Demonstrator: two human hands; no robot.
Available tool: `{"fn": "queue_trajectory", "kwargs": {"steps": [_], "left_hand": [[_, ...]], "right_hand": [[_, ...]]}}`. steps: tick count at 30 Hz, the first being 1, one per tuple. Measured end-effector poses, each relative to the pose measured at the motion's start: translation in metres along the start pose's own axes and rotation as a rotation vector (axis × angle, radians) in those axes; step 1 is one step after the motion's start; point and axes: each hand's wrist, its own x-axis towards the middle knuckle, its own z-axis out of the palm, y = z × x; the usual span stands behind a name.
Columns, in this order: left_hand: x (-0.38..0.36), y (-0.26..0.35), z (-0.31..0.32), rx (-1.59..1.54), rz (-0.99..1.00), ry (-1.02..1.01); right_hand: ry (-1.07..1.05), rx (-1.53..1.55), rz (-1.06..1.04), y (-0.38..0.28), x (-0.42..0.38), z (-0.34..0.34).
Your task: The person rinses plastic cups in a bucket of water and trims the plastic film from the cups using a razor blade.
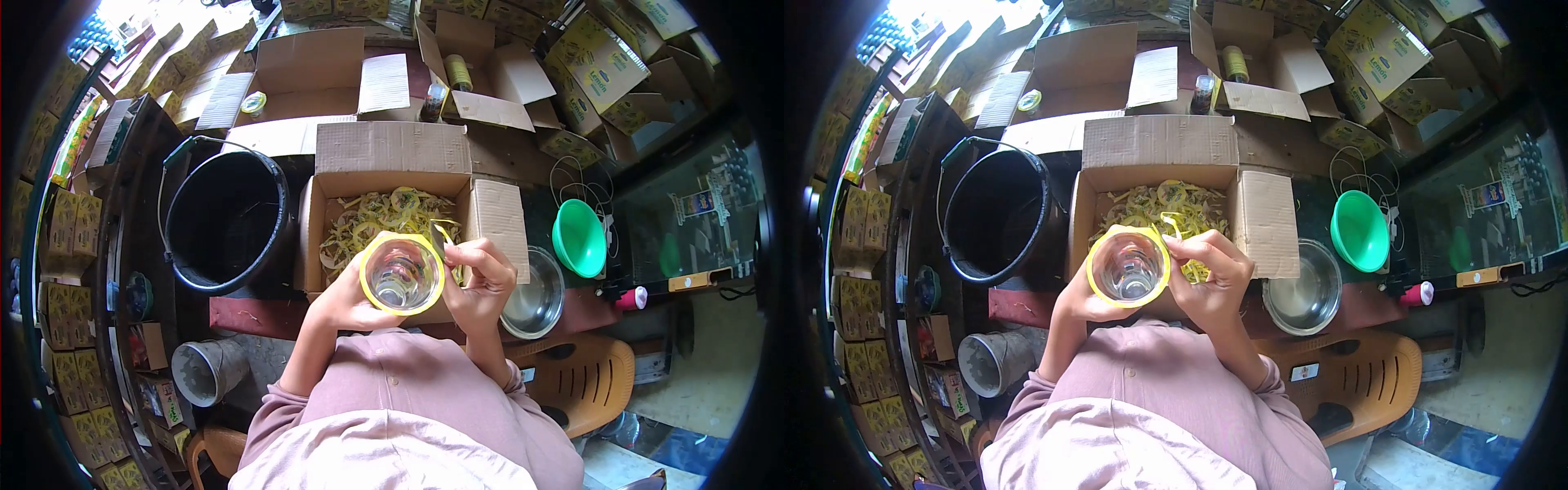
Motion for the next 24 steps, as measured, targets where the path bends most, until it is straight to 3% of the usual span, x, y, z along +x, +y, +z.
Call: {"fn": "queue_trajectory", "kwargs": {"steps": [6,9,16,24], "left_hand": [[0.001,-0.004,0.012,-0.167,-0.031,0.245],[0.003,-0.005,0.007,-0.004,0.074,0.226],[0.003,-0.009,0.004,-0.032,0.019,0.256],[0.004,-0.007,0.006,-0.067,-0.013,0.224]], "right_hand": [[0.022,-0.057,-0.001,-0.002,-0.001,0.003],[0.026,-0.07,-0.002,-0.002,-0.001,0.002],[0.116,-0.138,-0.015,-0.004,-0.002,0.004],[0.077,-0.137,-0.026,-0.003,-0.005,0.004]]}}
